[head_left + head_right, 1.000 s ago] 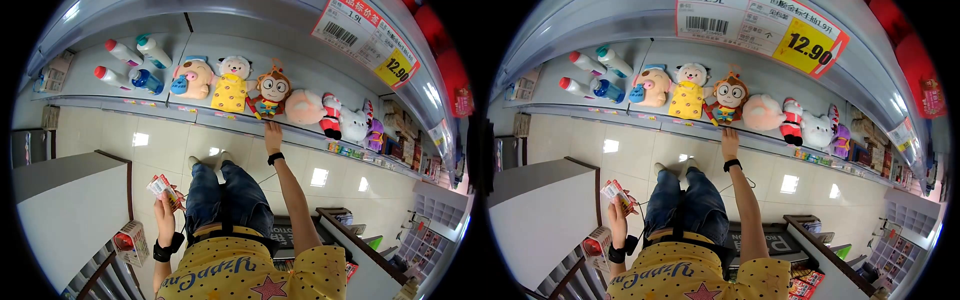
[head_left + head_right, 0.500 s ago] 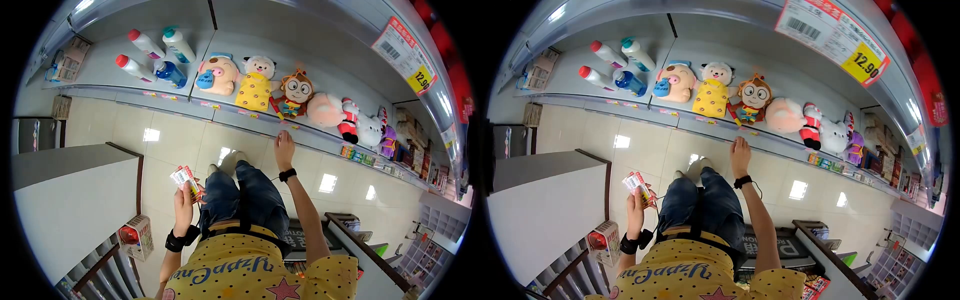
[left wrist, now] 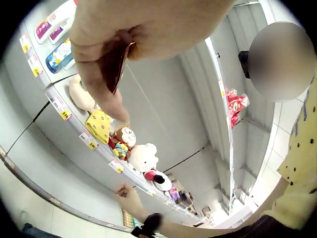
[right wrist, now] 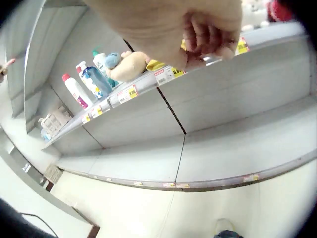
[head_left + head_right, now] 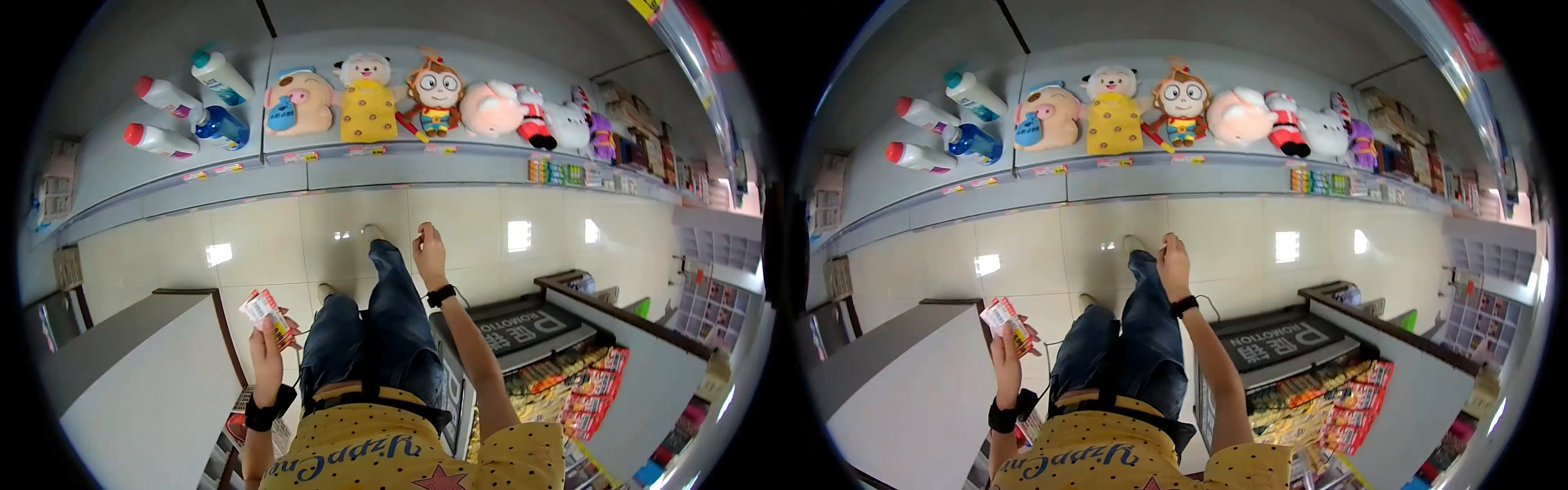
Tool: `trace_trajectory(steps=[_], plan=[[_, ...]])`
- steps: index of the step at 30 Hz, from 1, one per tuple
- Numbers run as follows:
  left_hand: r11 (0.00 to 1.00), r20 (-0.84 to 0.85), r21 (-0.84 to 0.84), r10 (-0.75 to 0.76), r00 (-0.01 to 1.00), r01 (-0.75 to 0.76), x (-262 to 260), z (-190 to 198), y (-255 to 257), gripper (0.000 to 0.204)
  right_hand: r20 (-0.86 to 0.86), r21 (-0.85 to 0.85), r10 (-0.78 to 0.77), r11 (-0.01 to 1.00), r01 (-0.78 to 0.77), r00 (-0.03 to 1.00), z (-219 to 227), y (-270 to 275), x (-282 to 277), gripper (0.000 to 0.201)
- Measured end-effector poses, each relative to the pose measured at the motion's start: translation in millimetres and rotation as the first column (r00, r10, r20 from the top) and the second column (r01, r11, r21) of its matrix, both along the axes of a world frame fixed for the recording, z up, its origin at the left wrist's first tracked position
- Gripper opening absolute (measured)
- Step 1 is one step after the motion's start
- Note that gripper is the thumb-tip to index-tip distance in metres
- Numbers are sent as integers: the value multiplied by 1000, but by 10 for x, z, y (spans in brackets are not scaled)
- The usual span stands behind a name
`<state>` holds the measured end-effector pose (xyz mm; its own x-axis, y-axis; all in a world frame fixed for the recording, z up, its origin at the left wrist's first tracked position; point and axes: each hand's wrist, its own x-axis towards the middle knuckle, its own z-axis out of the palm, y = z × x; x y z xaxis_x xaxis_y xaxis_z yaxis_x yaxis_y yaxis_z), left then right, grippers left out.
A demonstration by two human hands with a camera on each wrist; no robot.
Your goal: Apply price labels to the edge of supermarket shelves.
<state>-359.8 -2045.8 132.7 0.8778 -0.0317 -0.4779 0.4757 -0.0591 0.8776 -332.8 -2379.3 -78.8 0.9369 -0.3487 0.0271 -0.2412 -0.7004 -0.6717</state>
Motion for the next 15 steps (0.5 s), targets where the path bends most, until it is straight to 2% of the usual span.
trace_trajectory(steps=[1,2,3,4,5,7,8,10,12,14,15], plan=[[1000,9,-5,-15,1000,15,-62,-8,129,41,1,99,-38,994,38,999,65,107,-83,17],[1000,19,-7,-23,1000,23,-119,-22,272,41,-4,89,-47,995,47,999,169,201,-129,17],[999,0,-4,-37,999,37,-167,-12,422,40,86,449,-129,890,77,988,267,299,-168,18],[1000,-7,23,-14,1000,14,-245,-54,555,42,137,750,-237,659,56,962,460,447,-218,19],[999,4,42,-28,1000,27,-307,-69,683,41,42,926,-251,373,56,967,1142,635,-214,22],[1000,-2,26,-16,1000,16,-397,-22,886,40,46,998,-289,63,-29,956,2146,994,-248,23],[999,8,23,-26,1000,26,-464,-1,987,40,56,997,-299,67,-38,953,2420,1122,-328,23],[999,67,13,-30,997,29,-558,22,1128,39,315,947,-186,-4,-321,931,2856,1341,-532,26],[1000,84,-19,-10,996,11,-619,108,1193,40,430,903,-133,53,-426,893,3151,1504,-666,28],[1000,113,-1,-6,994,6,-672,179,1246,41,464,886,-132,44,-462,876,3300,1612,-778,30],[1000,123,-6,-23,992,24,-698,198,1285,42,521,852,-120,7,-524,845,3356,1656,-828,30]])
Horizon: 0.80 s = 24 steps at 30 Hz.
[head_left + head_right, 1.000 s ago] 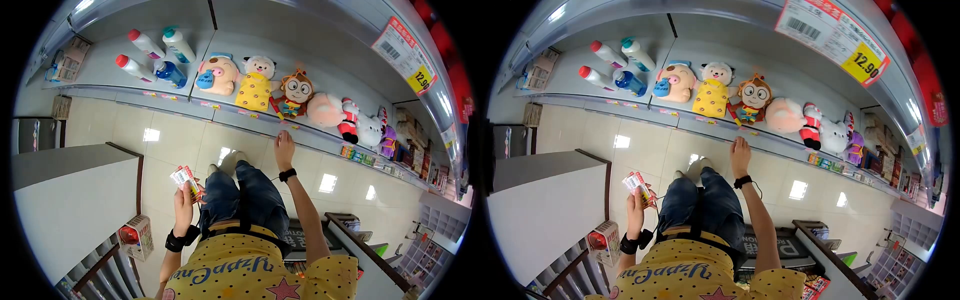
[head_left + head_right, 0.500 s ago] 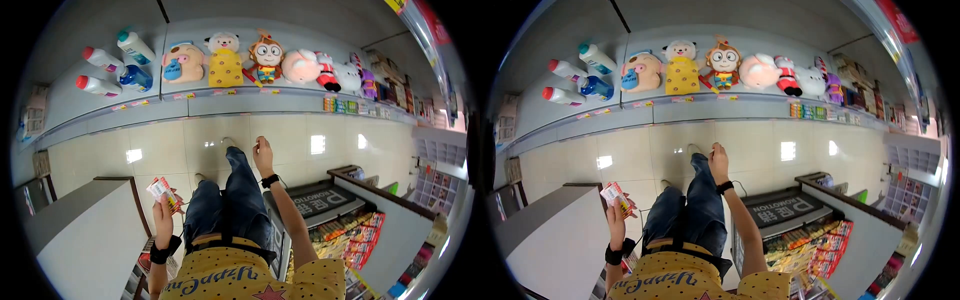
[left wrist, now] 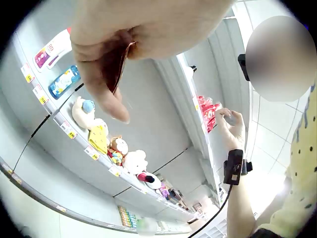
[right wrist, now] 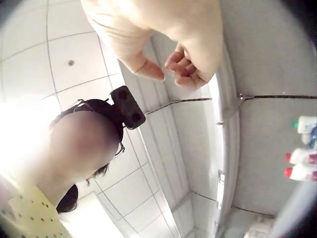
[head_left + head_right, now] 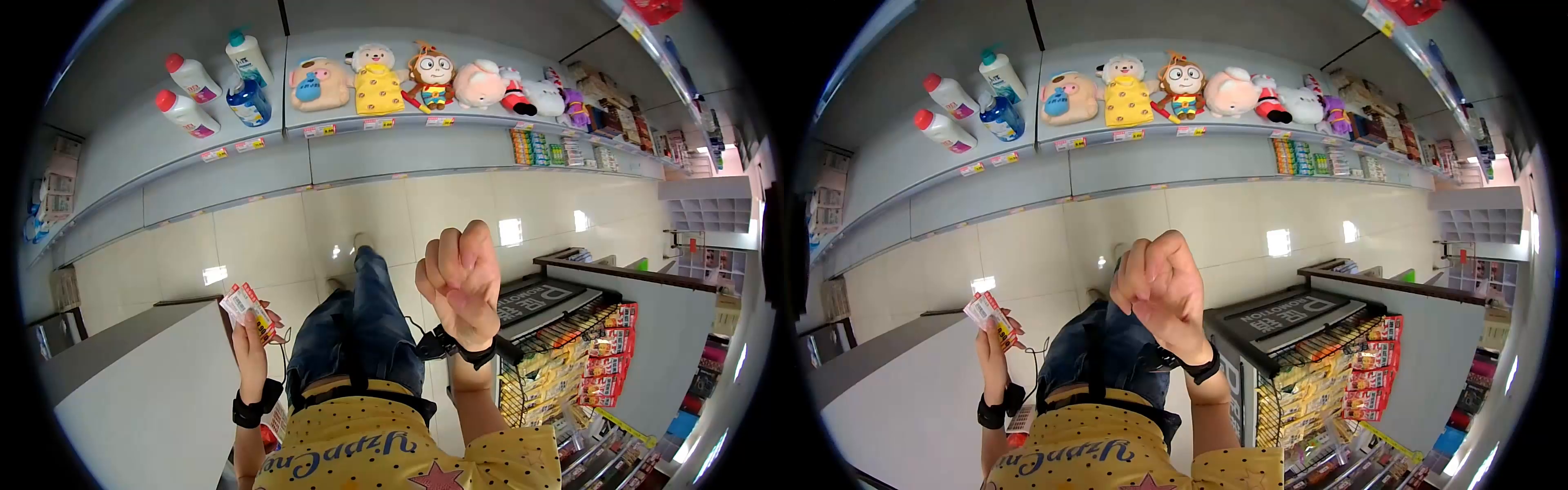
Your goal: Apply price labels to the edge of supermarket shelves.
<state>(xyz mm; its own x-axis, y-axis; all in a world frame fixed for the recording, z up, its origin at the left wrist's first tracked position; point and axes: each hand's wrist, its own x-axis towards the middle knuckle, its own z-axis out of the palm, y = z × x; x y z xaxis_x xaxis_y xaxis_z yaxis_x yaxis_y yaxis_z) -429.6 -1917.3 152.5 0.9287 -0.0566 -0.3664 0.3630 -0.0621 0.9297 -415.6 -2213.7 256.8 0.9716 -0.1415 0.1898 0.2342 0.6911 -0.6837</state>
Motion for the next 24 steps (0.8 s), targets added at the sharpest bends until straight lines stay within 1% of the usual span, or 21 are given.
trace_trajectory(steps=[1,4,7,9,10,11,12,13,15,17,19,20,22,23,24], plan=[[1000,11,-13,0,1000,1,-22,14,26,42,73,21,31,999,-32,997,59,28,-30,32],[998,32,-52,-43,999,45,-63,29,68,44,122,6,26,1000,-27,992,229,90,-119,33],[996,30,-86,-24,999,26,-86,54,68,43,148,5,16,1000,-17,989,326,142,-178,34],[994,38,-97,-39,999,42,-68,42,77,44,167,-94,-40,994,57,985,346,160,-204,36],[994,43,-103,-44,998,48,-74,41,69,44,163,-97,-41,994,57,986,347,157,-216,36],[993,38,-104,-45,998,49,-66,41,68,44,207,-219,-93,966,139,974,331,162,-221,37],[993,39,-100,-55,998,59,-46,45,74,43,256,-331,-139,917,221,957,311,170,-223,38],[993,40,-93,-66,997,69,-28,51,83,42,252,-328,-140,918,221,957,296,175,-225,38],[994,39,-86,-70,997,73,13,48,98,42,336,-485,-190,805,342,923,259,182,-212,37],[994,39,-82,-72,997,75,49,33,101,42,323,-476,-218,803,357,921,223,186,-198,35],[994,40,-73,-73,996,76,68,11,97,43,338,-571,-250,712,409,907,197,166,-187,34],[995,35,-70,-73,997,75,68,5,90,43,333,-571,-250,714,406,909,181,158,-190,34],[994,24,-73,-76,997,78,97,-10,69,44,333,-608,-288,662,439,898,128,137,-163,32],[995,18,-65,-71,997,72,104,-22,62,44,326,-605,-286,670,431,901,89,115,-156,32],[995,2,-65,-77,997,77,112,-45,58,44,294,-669,-338,595,445,894,31,79,-147,31]])
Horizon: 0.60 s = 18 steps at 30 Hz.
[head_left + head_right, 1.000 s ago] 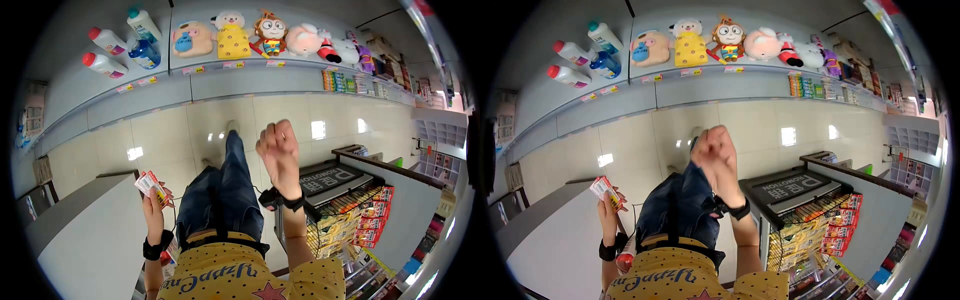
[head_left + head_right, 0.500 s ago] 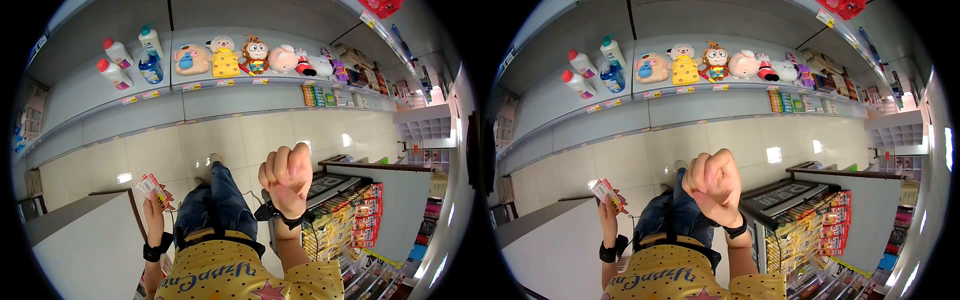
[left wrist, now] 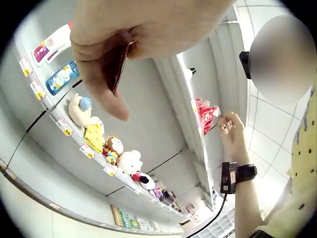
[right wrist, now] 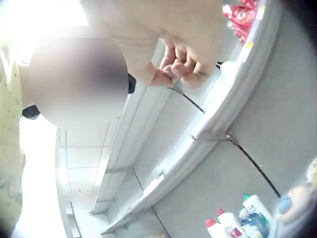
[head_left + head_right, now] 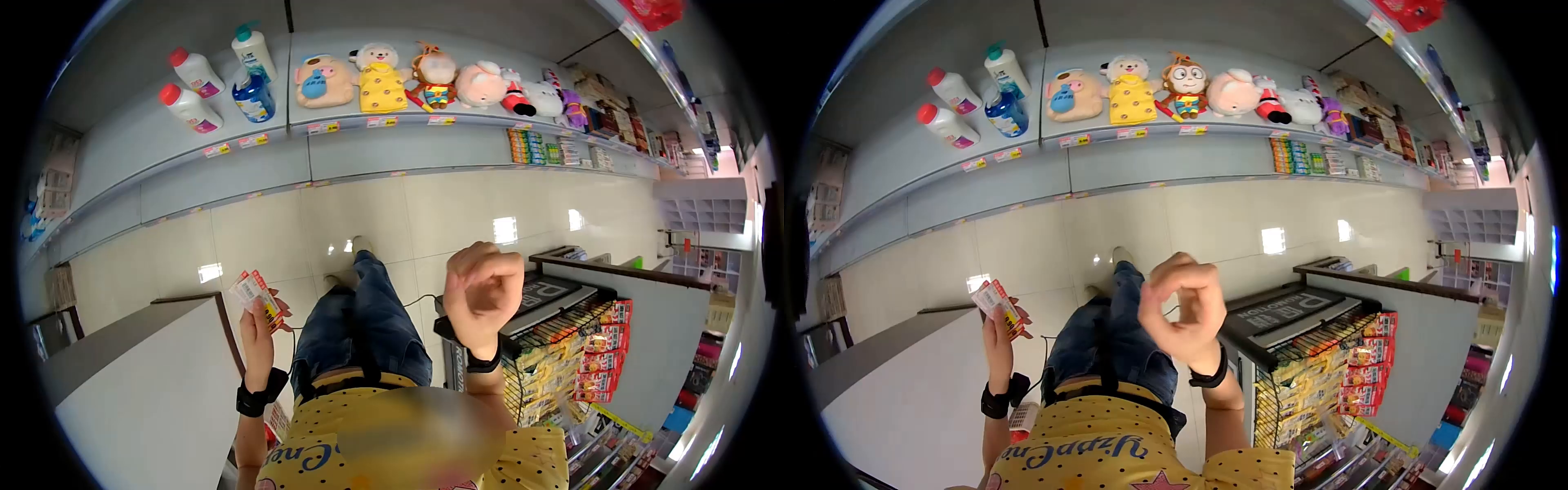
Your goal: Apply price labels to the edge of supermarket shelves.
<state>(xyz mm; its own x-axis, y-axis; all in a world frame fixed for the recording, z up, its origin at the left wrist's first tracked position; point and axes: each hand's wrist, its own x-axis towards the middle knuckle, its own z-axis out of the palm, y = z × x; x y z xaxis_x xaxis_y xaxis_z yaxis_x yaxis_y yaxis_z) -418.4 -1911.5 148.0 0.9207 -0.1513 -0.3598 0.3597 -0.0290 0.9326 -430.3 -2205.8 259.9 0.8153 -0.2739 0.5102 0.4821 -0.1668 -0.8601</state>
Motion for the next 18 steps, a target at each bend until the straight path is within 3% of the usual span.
trace_trajectory(steps=[4,6,7,9,10,12,13,15,16,17,18], plan=[[999,-51,23,23,998,-22,40,-122,4,47,-247,-252,-336,928,275,909,-694,-358,233,23],[999,-76,38,28,997,-26,64,-279,48,46,-292,-427,-427,859,283,856,-1336,-727,386,18],[998,-81,56,38,996,-33,72,-328,76,46,-304,-413,-415,868,274,858,-1674,-906,419,18],[995,-134,96,52,990,-39,139,-539,97,44,-466,-497,-408,855,149,785,-2421,-1246,552,20],[993,-141,108,53,989,-38,179,-696,121,42,-464,-487,-400,860,149,790,-2813,-1389,645,20],[988,-142,148,53,988,-32,276,-1087,158,42,-607,-586,-396,809,-52,689,-3588,-1610,766,22],[983,-156,180,53,986,-24,300,-1313,167,42,-613,-583,-394,811,-55,685,-3964,-1653,826,22],[983,-167,178,72,983,-42,370,-1777,154,41,-488,-765,-420,628,-144,766,-4715,-1758,1013,29],[980,-181,194,73,981,-37,412,-2028,135,41,-514,-798,-430,557,-230,742,-5150,-1839,1099,33],[976,-196,215,78,978,-35,429,-2255,132,41,-525,-789,-418,566,-239,741,-5513,-1878,1175,33],[973,-204,227,87,975,-39,425,-2516,134,41,-516,-817,-452,514,-260,728,-5883,-1913,1226,34]])
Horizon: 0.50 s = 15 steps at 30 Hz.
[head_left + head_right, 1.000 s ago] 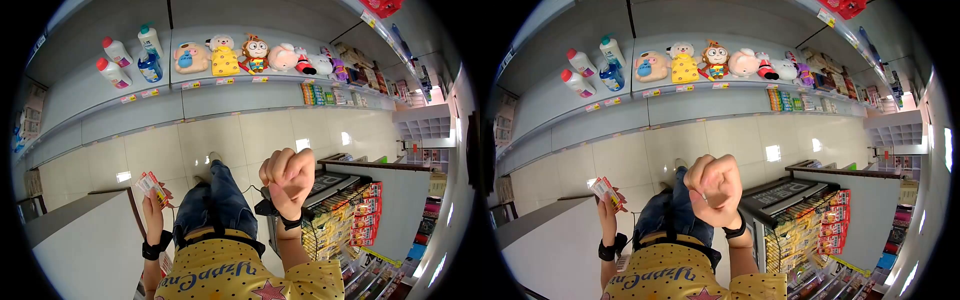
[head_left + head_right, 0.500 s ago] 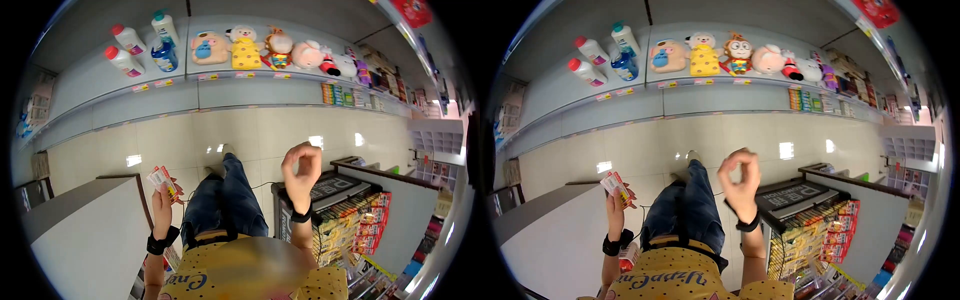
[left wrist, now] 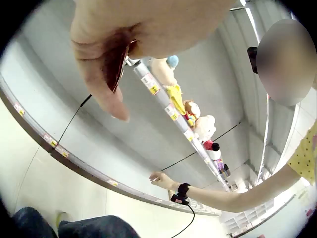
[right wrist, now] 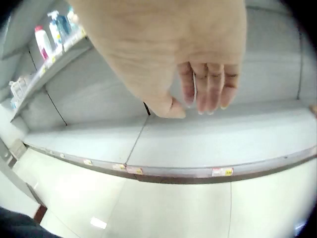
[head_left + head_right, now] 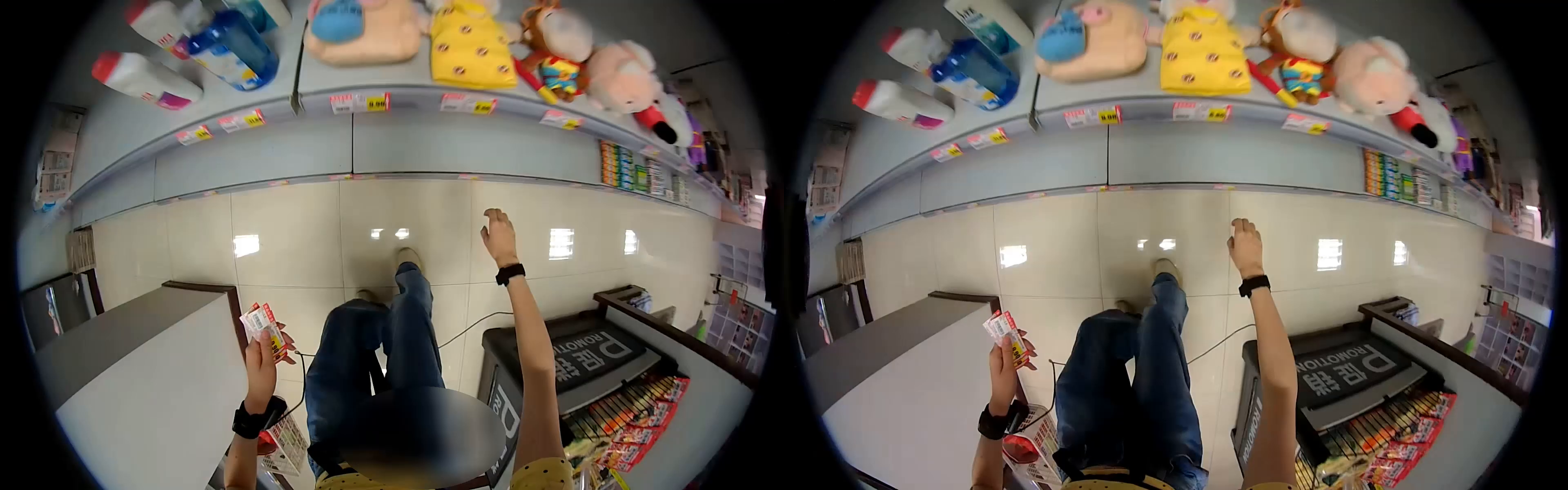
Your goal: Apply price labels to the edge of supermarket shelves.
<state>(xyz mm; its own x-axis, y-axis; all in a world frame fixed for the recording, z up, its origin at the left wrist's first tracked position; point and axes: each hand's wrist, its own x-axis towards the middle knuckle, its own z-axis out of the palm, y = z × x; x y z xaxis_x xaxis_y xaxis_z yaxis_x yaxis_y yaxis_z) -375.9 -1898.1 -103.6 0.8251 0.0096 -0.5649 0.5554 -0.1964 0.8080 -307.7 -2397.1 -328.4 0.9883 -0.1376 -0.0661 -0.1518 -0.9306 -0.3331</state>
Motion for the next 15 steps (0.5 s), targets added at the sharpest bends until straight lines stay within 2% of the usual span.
trace_trajectory(steps=[1,3,5,6,10,12,15], plan=[[1000,10,17,14,1000,-15,-13,-257,-2,41,-23,-68,2,998,-4,1000,-322,-12,63,35],[999,14,42,33,999,-33,-45,-676,-17,40,-23,-74,-18,997,17,1000,-900,-7,153,33],[997,29,71,16,999,-18,-28,-958,-63,40,-78,-97,-34,995,27,996,-1346,-66,199,34],[996,15,91,18,1000,-19,1,-1033,-101,39,-30,-115,-9,993,6,999,-1527,-88,197,34],[994,41,102,24,999,-28,122,-1498,-182,40,5,-94,-7,996,8,1000,-2107,-265,342,37],[995,44,94,16,999,-20,165,-1677,-202,41,85,-113,19,994,-9,996,-2418,-351,407,42],[996,76,84,3,997,-9,261,-1878,-281,42,43,-134,-43,990,48,998,-2675,-412,561,44]])
